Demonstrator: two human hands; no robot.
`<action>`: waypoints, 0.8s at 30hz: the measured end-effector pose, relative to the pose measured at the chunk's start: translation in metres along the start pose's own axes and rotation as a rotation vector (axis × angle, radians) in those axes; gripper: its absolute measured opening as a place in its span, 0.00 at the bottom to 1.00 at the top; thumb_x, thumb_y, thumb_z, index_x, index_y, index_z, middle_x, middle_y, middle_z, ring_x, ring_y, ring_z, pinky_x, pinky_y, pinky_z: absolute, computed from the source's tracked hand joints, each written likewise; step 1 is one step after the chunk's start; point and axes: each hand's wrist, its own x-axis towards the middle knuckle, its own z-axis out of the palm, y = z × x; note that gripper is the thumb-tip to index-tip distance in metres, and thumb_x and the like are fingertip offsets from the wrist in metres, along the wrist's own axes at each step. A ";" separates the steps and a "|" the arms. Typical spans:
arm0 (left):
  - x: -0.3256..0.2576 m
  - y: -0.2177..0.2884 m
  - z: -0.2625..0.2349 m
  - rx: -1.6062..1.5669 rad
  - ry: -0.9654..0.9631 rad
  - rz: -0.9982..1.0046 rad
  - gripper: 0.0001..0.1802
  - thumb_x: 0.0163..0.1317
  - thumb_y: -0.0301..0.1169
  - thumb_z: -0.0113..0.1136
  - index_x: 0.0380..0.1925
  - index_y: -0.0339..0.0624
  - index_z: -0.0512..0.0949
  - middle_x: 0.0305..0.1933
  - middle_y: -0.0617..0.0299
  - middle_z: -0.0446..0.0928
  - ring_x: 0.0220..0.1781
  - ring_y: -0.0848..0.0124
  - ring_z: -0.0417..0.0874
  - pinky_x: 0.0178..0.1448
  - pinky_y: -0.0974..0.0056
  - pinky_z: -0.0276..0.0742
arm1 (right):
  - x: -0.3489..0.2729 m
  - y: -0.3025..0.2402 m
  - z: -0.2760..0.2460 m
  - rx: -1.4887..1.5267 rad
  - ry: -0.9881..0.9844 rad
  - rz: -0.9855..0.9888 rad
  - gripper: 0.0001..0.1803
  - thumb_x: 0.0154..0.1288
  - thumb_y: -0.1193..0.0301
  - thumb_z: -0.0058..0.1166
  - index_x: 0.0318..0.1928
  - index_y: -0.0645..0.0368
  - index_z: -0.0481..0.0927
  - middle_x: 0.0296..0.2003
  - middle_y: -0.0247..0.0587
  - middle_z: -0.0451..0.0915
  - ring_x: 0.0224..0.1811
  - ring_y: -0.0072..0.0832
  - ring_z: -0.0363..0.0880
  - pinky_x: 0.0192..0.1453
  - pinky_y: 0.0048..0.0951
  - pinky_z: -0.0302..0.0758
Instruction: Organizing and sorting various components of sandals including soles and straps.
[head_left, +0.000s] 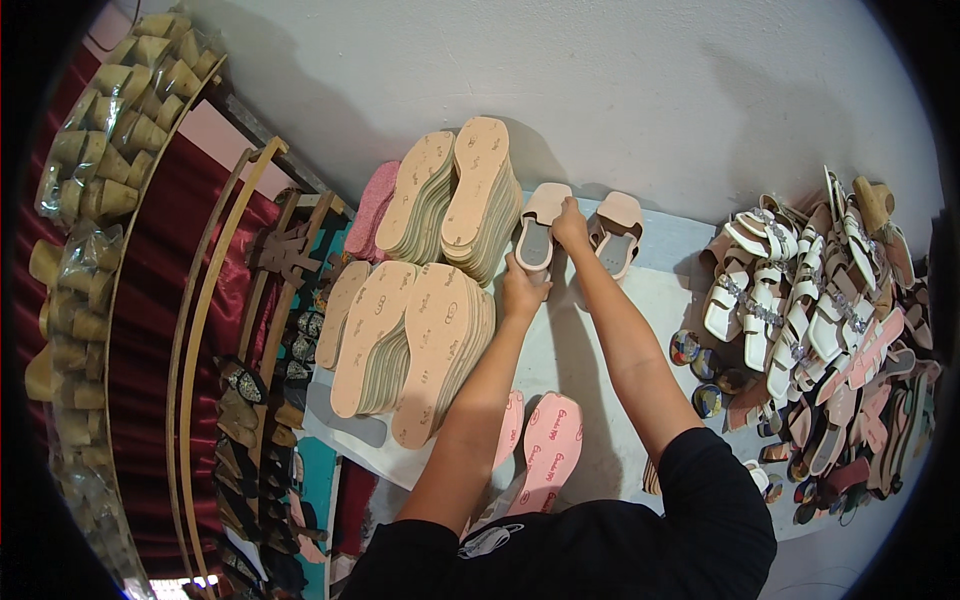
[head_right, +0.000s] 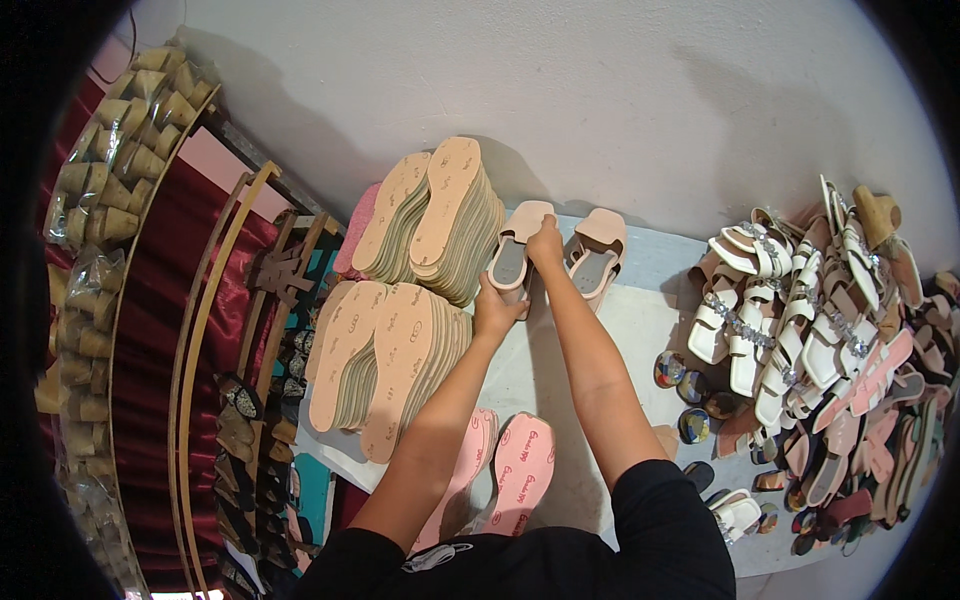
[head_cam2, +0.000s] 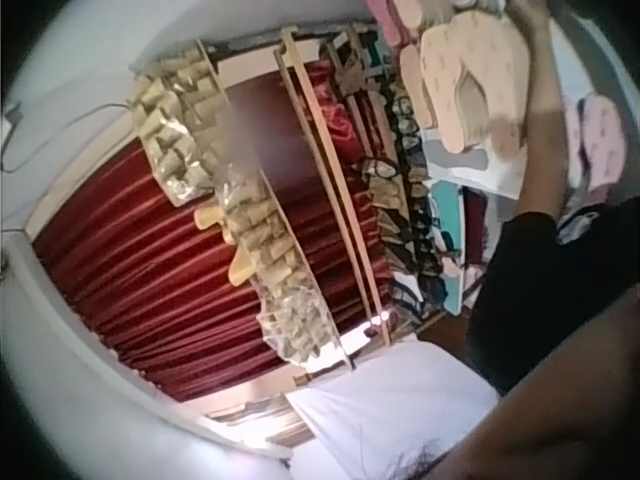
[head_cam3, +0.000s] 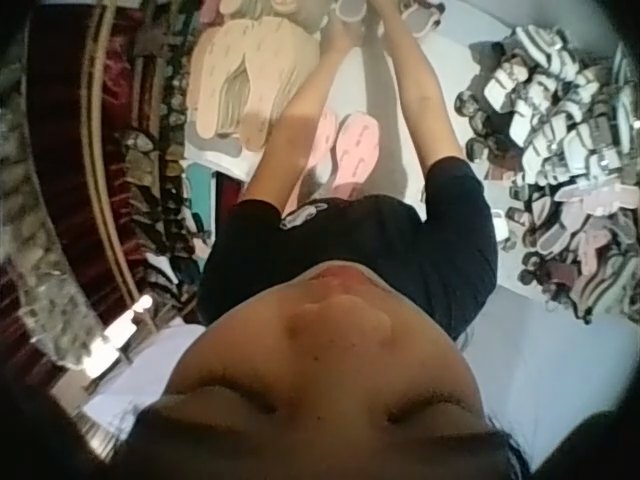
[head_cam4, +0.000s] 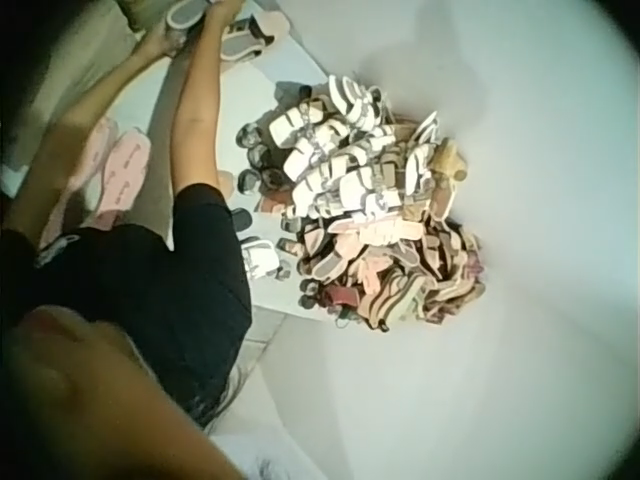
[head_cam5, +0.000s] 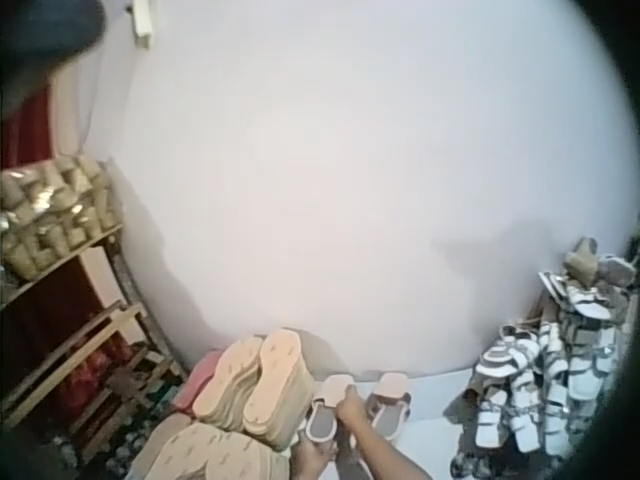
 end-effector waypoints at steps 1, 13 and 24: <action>0.000 0.002 0.001 -0.001 -0.004 -0.002 0.40 0.30 0.32 0.71 0.43 0.36 0.57 0.38 0.45 0.74 0.41 0.51 0.76 0.44 0.57 0.71 | 0.002 0.001 0.000 -0.032 -0.004 0.007 0.22 0.53 0.75 0.39 0.51 0.66 0.60 0.41 0.66 0.70 0.47 0.52 0.69 0.51 0.41 0.65; -0.002 0.016 0.003 0.098 0.036 -0.081 0.40 0.27 0.31 0.71 0.43 0.36 0.61 0.46 0.48 0.66 0.49 0.52 0.69 0.49 0.57 0.68 | 0.006 -0.002 -0.013 -0.499 -0.119 -0.072 0.19 0.57 0.70 0.36 0.48 0.65 0.62 0.36 0.60 0.74 0.40 0.49 0.75 0.42 0.45 0.70; -0.008 0.016 0.007 0.046 0.007 -0.137 0.50 0.27 0.32 0.72 0.51 0.33 0.53 0.53 0.44 0.60 0.56 0.52 0.63 0.57 0.58 0.61 | 0.018 0.010 -0.018 -0.536 -0.278 -0.079 0.26 0.59 0.65 0.36 0.57 0.62 0.56 0.42 0.59 0.73 0.45 0.50 0.71 0.48 0.43 0.68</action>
